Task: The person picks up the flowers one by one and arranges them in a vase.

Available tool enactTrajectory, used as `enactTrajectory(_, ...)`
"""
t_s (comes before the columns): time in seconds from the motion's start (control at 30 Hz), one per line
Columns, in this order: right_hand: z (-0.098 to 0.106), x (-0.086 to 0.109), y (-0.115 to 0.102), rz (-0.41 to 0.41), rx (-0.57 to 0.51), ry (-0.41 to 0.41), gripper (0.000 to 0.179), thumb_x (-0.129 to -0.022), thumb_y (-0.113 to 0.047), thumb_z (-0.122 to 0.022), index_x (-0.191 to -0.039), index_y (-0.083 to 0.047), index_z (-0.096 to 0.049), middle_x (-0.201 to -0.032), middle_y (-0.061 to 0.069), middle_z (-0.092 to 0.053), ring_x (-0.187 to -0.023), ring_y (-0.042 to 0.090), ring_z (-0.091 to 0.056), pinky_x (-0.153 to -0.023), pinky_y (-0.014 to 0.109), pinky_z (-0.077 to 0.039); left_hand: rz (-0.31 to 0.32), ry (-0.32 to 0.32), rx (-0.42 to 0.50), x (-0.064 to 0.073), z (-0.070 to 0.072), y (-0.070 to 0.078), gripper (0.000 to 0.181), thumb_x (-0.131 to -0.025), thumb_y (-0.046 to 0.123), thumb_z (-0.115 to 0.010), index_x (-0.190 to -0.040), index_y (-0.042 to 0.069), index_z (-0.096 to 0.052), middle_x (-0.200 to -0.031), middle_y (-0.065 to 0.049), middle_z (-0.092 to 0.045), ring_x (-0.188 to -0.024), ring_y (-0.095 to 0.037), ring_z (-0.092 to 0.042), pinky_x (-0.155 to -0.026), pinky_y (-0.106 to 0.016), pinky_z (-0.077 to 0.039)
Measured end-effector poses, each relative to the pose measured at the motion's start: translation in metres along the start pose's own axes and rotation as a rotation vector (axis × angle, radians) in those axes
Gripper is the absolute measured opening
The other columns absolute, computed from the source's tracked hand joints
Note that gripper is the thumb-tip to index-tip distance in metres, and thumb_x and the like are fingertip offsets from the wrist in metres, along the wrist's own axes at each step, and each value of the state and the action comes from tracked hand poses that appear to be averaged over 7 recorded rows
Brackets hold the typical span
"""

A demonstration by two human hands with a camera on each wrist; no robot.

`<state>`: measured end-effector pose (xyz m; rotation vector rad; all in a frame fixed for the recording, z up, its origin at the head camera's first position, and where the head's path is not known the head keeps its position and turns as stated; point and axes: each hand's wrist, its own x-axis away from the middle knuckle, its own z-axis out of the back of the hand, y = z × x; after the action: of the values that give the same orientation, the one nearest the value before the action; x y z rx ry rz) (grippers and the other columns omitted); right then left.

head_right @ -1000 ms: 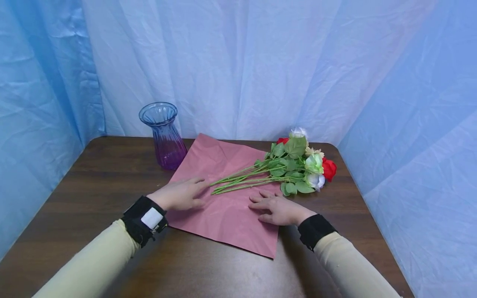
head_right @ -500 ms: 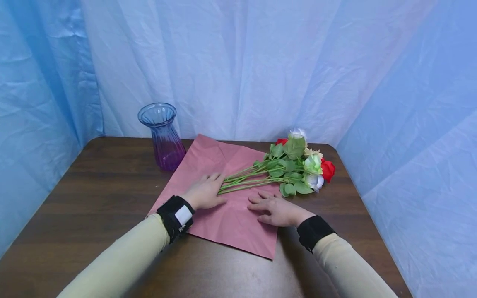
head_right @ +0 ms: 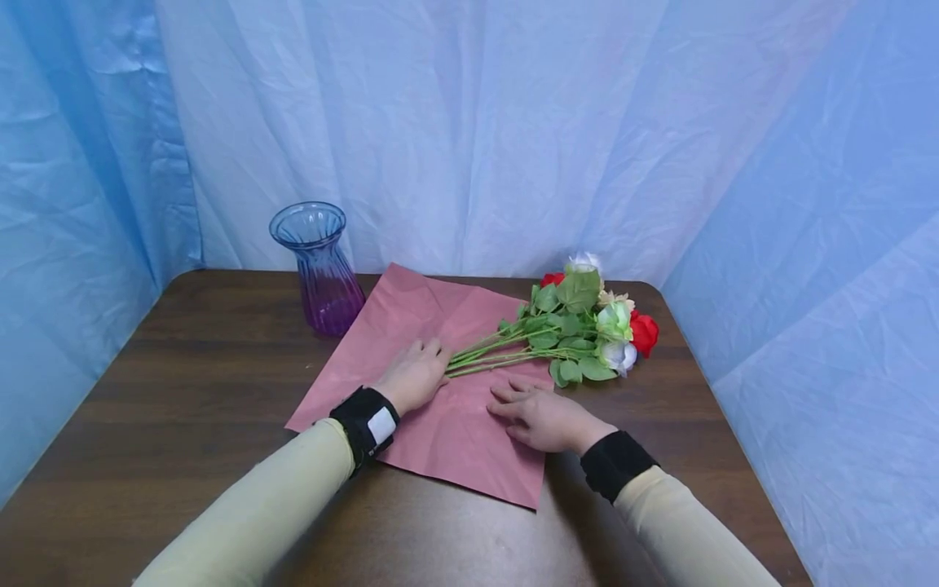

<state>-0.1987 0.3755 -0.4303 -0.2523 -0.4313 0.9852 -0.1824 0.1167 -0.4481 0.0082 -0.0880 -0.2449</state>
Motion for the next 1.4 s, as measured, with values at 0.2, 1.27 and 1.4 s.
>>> enactTrajectory(0.2,-0.002,0.008,0.000,0.063,0.094,0.063,0.051,-0.098,-0.016,-0.068,-0.147,-0.011,-0.056,-0.154,0.019,-0.047,-0.145,0.042,-0.040,-0.106,0.054,-0.046,-0.013,0.050,-0.028,0.001,0.000,0.008,0.011,-0.101,0.007,-0.058,-0.110,0.003,-0.064,-0.099,-0.009,-0.060,-0.091,-0.026,-0.063,-0.079,-0.038,-0.055)
enactTrajectory(1.27,-0.006,0.016,0.008,0.097,0.099,0.064,0.053,-0.099,-0.017,-0.067,-0.149,-0.007,-0.052,-0.155,0.024,-0.044,-0.145,0.049,-0.036,-0.108,0.059,-0.043,-0.060,0.059,0.200,0.014,0.030,-0.004,0.010,-0.105,0.009,-0.051,-0.112,0.002,-0.051,-0.089,-0.012,-0.062,-0.089,-0.029,-0.061,-0.077,-0.043,-0.054)
enactTrajectory(1.4,-0.016,0.017,0.020,0.070,0.100,0.058,0.055,-0.099,-0.016,-0.067,-0.150,-0.007,-0.051,-0.157,0.023,-0.042,-0.145,0.051,-0.034,-0.108,0.061,-0.041,-0.081,0.104,0.246,0.011,0.018,-0.006,0.008,-0.103,0.006,-0.054,-0.109,0.001,-0.051,-0.088,-0.014,-0.062,-0.092,-0.033,-0.063,-0.080,-0.045,-0.053)
